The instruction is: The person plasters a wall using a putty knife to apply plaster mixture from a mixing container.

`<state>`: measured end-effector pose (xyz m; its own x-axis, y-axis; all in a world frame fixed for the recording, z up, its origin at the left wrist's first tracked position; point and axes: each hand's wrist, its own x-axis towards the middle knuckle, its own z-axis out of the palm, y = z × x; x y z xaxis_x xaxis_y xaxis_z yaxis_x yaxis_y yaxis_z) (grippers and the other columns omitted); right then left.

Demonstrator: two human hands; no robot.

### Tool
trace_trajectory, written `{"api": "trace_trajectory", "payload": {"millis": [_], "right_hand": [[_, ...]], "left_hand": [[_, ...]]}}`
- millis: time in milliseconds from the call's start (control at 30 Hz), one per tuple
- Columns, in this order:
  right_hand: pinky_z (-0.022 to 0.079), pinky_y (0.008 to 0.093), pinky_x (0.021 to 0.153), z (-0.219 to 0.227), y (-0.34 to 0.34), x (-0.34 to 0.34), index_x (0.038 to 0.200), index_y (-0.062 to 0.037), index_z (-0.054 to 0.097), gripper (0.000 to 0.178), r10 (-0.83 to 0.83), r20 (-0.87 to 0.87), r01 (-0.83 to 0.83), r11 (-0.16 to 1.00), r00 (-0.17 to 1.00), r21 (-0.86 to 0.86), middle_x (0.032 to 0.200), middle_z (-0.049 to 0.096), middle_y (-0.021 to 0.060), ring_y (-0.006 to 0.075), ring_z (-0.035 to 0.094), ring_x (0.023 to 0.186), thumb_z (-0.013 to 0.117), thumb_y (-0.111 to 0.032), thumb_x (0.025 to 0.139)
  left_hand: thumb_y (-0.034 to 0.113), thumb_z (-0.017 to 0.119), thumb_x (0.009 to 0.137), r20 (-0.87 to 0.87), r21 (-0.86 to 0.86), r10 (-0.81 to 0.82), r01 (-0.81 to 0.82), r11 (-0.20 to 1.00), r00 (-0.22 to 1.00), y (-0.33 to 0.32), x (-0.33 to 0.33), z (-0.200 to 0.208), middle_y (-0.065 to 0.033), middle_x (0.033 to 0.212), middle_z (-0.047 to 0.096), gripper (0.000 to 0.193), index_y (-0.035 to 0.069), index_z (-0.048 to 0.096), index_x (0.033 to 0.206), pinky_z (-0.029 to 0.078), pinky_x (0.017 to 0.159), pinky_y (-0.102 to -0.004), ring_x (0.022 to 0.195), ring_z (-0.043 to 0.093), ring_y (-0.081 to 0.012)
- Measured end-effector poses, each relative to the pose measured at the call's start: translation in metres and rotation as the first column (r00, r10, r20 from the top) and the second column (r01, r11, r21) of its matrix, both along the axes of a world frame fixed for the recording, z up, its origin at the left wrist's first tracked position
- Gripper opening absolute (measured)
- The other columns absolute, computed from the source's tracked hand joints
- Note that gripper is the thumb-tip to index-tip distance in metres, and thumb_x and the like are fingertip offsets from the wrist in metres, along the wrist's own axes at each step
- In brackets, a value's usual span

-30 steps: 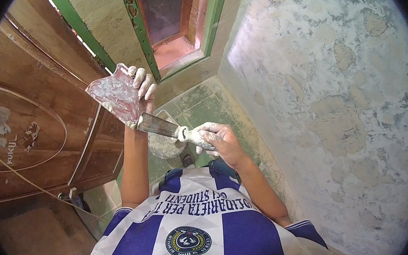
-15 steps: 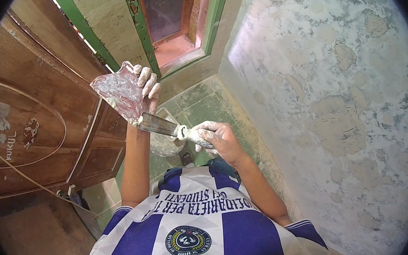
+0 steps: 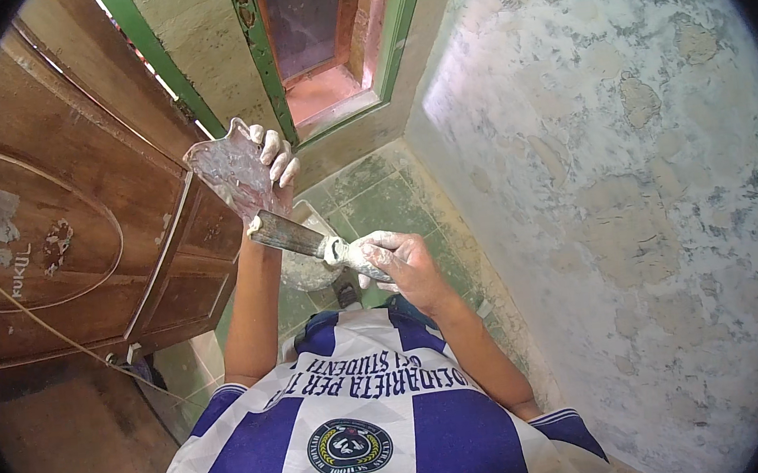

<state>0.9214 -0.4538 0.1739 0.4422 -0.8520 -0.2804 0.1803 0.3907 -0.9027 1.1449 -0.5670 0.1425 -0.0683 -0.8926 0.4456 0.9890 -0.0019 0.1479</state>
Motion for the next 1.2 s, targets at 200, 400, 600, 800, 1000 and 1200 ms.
{"api": "trace_trajectory", "payload": {"millis": [200, 400, 600, 800, 1000, 1200], "right_hand": [[0.047, 0.0193, 0.051, 0.004, 0.001, 0.005, 0.107, 0.0049, 0.059, 0.024, -0.045, 0.045, 0.044, 0.999, 0.998, 0.023, 0.085, 0.066, 0.0076, 0.01, 0.062, 0.063, 0.059, -0.013, 0.091], [0.046, 0.0193, 0.048, 0.012, 0.0, 0.003, 0.108, 0.0051, 0.058, 0.027, -0.048, 0.077, 0.045, 0.998, 0.996, 0.044, 0.083, 0.065, 0.0081, 0.0112, 0.062, 0.061, 0.06, -0.015, 0.09], [0.042, 0.0182, 0.046, 0.012, -0.003, 0.002, 0.109, 0.0036, 0.059, 0.027, -0.059, 0.122, 0.052, 0.997, 0.991, 0.061, 0.082, 0.065, 0.0065, 0.0086, 0.061, 0.061, 0.059, -0.017, 0.092], [0.044, 0.0184, 0.047, 0.013, -0.005, -0.002, 0.109, 0.0041, 0.059, 0.026, -0.089, 0.175, 0.075, 0.994, 0.981, 0.085, 0.086, 0.067, 0.0075, 0.0079, 0.062, 0.065, 0.059, -0.015, 0.092], [0.046, 0.0204, 0.047, 0.019, -0.011, -0.006, 0.105, 0.0027, 0.058, 0.025, -0.147, 0.173, 0.145, 0.989, 0.974, 0.027, 0.079, 0.064, 0.0086, 0.0134, 0.062, 0.06, 0.059, -0.018, 0.09], [0.047, 0.0203, 0.049, 0.013, -0.01, -0.014, 0.106, 0.0039, 0.06, 0.025, -0.077, 0.034, 0.077, 0.997, 0.996, -0.001, 0.082, 0.066, 0.0078, 0.0116, 0.062, 0.062, 0.06, -0.016, 0.09]], "left_hand": [[0.026, 0.05, 0.097, 0.041, -0.095, 0.123, -0.119, 0.988, 0.992, -0.008, 0.001, -0.016, -0.0011, 0.075, 0.045, 0.018, 0.01, 0.045, 0.104, 0.041, 0.052, -0.0283, 0.056, 0.045, -0.0115], [0.031, 0.047, 0.098, 0.252, -0.026, 0.305, -0.309, 0.951, 0.918, 0.003, -0.001, -0.005, -0.0002, 0.073, 0.043, 0.022, 0.01, 0.044, 0.098, 0.037, 0.05, -0.0257, 0.055, 0.041, -0.0101], [0.033, 0.044, 0.101, 0.519, 0.131, 0.342, -0.468, 0.874, 0.783, 0.014, -0.007, 0.014, 0.0001, 0.068, 0.04, 0.027, 0.009, 0.046, 0.089, 0.032, 0.048, -0.0239, 0.054, 0.038, -0.0088], [0.033, 0.046, 0.102, 0.656, 0.009, 0.441, -0.59, 0.807, 0.613, 0.018, -0.007, 0.0, 0.0021, 0.069, 0.042, 0.028, 0.007, 0.049, 0.092, 0.032, 0.05, -0.0225, 0.058, 0.037, -0.0064], [0.037, 0.044, 0.101, 0.673, 0.154, 0.368, -0.609, 0.778, 0.641, 0.011, -0.009, -0.033, 0.0014, 0.069, 0.04, 0.032, 0.008, 0.047, 0.09, 0.032, 0.047, -0.0221, 0.059, 0.04, -0.0077], [0.027, 0.043, 0.1, 0.008, -0.082, -0.084, 0.084, 0.993, 0.996, -0.01, 0.013, -0.057, -0.0043, 0.073, 0.047, 0.021, 0.007, 0.049, 0.098, 0.049, 0.053, -0.0328, 0.06, 0.051, -0.0171]]}}
